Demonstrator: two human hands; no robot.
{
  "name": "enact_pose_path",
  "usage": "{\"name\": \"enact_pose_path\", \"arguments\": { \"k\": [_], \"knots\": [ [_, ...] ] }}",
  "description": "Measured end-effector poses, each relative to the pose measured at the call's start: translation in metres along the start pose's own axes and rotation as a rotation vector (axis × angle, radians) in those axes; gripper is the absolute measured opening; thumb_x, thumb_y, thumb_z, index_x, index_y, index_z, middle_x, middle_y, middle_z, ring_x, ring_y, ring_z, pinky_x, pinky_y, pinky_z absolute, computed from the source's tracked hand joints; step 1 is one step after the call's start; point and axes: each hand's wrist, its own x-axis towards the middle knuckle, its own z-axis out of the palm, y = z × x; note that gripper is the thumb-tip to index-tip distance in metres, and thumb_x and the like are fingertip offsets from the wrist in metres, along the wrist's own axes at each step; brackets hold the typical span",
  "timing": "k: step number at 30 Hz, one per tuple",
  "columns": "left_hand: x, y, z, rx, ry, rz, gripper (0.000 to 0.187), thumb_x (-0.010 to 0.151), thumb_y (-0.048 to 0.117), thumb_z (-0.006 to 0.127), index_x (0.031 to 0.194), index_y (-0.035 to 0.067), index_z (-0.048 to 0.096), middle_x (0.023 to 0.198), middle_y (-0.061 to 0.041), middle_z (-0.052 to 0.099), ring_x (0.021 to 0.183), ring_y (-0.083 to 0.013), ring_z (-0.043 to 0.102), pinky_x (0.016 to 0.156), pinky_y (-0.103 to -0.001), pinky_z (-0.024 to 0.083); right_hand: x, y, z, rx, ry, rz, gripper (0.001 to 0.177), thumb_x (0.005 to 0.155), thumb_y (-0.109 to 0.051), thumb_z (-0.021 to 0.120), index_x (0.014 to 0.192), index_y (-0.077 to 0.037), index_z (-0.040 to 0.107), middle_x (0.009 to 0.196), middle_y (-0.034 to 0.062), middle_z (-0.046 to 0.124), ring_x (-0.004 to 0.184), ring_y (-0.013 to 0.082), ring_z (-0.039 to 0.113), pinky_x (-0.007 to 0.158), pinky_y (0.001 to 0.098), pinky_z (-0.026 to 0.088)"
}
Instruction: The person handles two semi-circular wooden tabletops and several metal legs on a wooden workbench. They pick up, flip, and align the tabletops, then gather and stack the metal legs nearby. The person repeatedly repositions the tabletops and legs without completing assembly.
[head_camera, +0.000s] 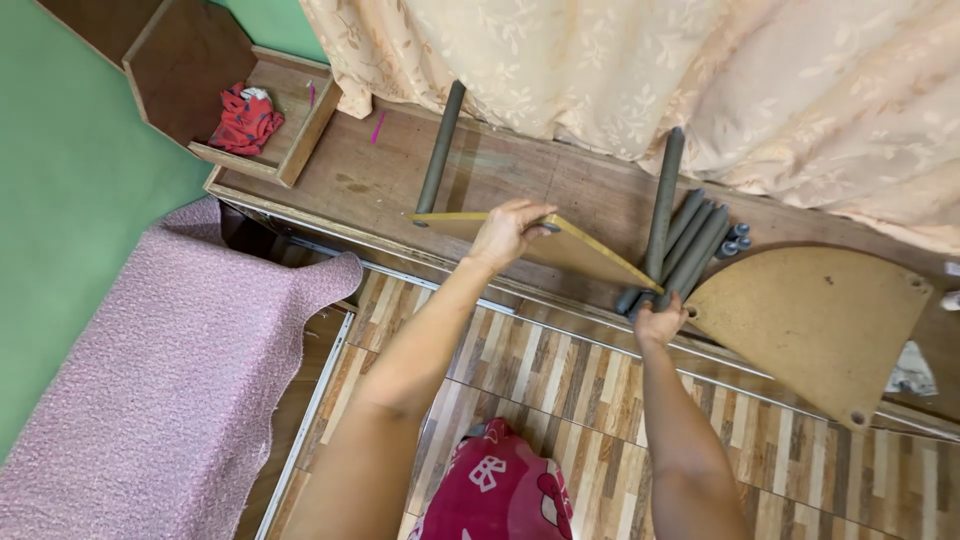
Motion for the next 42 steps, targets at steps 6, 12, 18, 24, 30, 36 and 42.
{"name": "enact_pose_path", "arguments": {
  "k": [6,12,18,24,30,36,42],
  "knots": [
    [0.004,0.004,0.004,-0.005,-0.058,-0.126,0.036,0.076,0.004,0.081,0.111,0.013,0.076,0.110,-0.008,0.075,0.101,-0.0305,0.071,0.088,-0.038,0.058,-0.027,-0.041,-0.008,0.201,0.107,-0.200,0.052,0.088,-0.003,0.072,0.138,-0.003,0.058,0.136,0.0192,0.050,0.124,0.0359,0.055,0.110,0.0425,0.044],
    [0.003,0.012,0.001,0.046,-0.157,-0.244,0.033,0.078,0.008,0.082,0.110,0.014,0.077,0.108,-0.008,0.075,0.101,-0.0318,0.070,0.088,-0.040,0.056,-0.066,-0.103,-0.018,0.247,0.079,-0.312,0.049,0.088,-0.001,0.072,0.135,-0.007,0.061,0.127,0.0143,0.055,0.112,0.0303,0.059,0.099,0.0402,0.050],
    [0.004,0.015,0.003,0.069,-0.226,-0.342,0.037,0.074,0.009,0.084,0.110,0.018,0.079,0.110,-0.008,0.075,0.101,-0.0300,0.072,0.090,-0.039,0.057,-0.099,-0.157,-0.031,0.278,0.050,-0.436,0.048,0.087,0.002,0.072,0.134,-0.007,0.061,0.130,0.0146,0.055,0.119,0.0304,0.059,0.103,0.0398,0.049],
    [0.007,0.005,0.008,0.081,-0.281,-0.383,0.038,0.072,0.008,0.086,0.108,0.018,0.079,0.105,-0.010,0.076,0.098,-0.0300,0.073,0.090,-0.040,0.057,-0.128,-0.196,-0.028,0.288,-0.015,-0.469,0.048,0.086,0.002,0.072,0.132,-0.009,0.063,0.125,0.0147,0.054,0.117,0.0307,0.059,0.102,0.0397,0.050],
    [0.013,-0.008,0.008,0.034,-0.295,-0.317,0.036,0.068,-0.001,0.082,0.102,0.012,0.080,0.101,-0.011,0.077,0.096,-0.0309,0.074,0.088,-0.039,0.058,-0.148,-0.219,-0.023,0.289,0.012,-0.493,0.046,0.081,0.001,0.077,0.124,-0.005,0.063,0.117,0.0156,0.054,0.112,0.0315,0.058,0.097,0.0410,0.049],
    [0.021,-0.006,0.001,-0.009,-0.351,-0.415,0.033,0.066,-0.003,0.082,0.097,0.009,0.081,0.095,-0.014,0.077,0.089,-0.0278,0.077,0.083,-0.035,0.060,-0.148,-0.209,0.004,0.381,-0.029,-0.230,0.028,0.088,-0.006,0.080,0.108,-0.003,0.062,0.093,0.0093,0.067,0.084,0.0236,0.068,0.081,0.0343,0.055],
    [0.030,-0.004,-0.003,-0.041,-0.422,-0.460,0.031,0.065,-0.004,0.085,0.094,0.008,0.081,0.091,-0.014,0.078,0.083,-0.0240,0.078,0.078,-0.034,0.062,-0.137,-0.192,0.035,0.684,-0.062,-0.202,0.025,0.093,-0.002,0.075,0.111,0.000,0.058,0.102,0.0123,0.073,0.093,0.0176,0.072,0.084,0.0305,0.058]
  ]
}}
